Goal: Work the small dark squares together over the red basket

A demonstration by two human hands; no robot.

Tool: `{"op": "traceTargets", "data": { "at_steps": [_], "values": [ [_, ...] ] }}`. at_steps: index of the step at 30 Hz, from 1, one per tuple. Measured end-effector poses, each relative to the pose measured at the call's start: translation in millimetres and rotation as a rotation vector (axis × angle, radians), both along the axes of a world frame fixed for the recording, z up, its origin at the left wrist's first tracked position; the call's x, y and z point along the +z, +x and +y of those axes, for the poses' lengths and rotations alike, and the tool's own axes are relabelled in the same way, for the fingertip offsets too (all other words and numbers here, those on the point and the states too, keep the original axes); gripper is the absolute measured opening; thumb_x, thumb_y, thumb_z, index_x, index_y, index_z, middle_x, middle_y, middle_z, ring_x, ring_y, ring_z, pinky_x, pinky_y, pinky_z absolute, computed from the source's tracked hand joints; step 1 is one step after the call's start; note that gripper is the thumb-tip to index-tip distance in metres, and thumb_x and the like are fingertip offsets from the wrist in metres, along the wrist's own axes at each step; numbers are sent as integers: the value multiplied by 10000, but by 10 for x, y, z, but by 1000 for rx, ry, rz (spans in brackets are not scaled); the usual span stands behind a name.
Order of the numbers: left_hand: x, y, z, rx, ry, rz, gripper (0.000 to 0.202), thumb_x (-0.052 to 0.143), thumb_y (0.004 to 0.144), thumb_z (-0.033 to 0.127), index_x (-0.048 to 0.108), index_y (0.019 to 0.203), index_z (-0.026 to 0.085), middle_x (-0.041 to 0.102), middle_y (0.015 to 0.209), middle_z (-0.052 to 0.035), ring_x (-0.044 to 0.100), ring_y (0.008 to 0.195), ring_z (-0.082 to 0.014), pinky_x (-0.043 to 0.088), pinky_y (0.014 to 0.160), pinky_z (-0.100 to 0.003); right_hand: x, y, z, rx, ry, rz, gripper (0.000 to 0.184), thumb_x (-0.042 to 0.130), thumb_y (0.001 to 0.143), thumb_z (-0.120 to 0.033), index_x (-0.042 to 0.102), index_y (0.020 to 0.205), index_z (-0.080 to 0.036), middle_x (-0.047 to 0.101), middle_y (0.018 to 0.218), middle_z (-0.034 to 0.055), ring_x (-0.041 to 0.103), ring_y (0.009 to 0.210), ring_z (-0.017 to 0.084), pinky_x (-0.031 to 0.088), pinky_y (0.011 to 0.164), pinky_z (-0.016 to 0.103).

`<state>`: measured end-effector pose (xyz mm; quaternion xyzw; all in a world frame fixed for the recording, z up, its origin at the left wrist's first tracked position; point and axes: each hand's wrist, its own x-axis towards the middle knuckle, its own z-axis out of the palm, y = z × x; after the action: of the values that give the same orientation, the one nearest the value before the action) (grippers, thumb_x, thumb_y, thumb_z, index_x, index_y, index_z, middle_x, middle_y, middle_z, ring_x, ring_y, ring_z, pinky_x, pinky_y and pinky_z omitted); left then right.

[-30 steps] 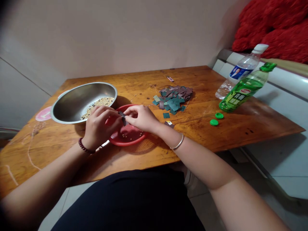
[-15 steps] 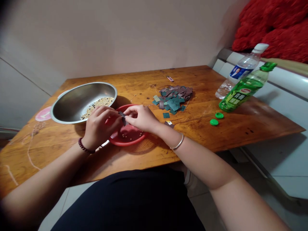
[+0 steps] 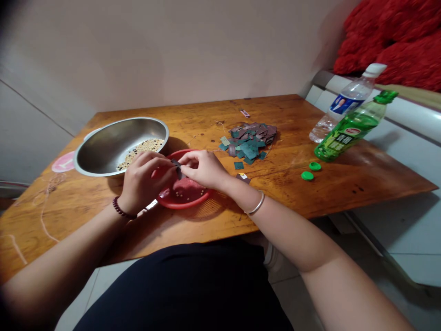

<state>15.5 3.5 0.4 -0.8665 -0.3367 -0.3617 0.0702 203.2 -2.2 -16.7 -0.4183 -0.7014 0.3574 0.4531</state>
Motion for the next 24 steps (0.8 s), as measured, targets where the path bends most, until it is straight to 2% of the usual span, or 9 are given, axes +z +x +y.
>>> {"op": "traceTargets", "data": {
  "at_steps": [19, 24],
  "values": [
    [-4, -17, 25, -44, 45, 17, 52, 645, 761, 236, 618, 799, 212, 628, 894, -29, 541, 842, -165, 441, 805, -343, -29, -1, 11, 10, 24, 6, 195, 563, 740, -205, 683, 877, -133, 676, 745, 33, 613, 645, 121, 468, 585, 215],
    [-7, -15, 14, 14, 95, -20, 59, 647, 762, 244, 621, 800, 207, 622, 894, -30, 527, 857, -166, 443, 799, -334, -34, -12, 19, -10, 25, 0, 196, 568, 740, -195, 683, 885, -131, 686, 787, 42, 624, 673, 127, 473, 602, 221]
  ]
}}
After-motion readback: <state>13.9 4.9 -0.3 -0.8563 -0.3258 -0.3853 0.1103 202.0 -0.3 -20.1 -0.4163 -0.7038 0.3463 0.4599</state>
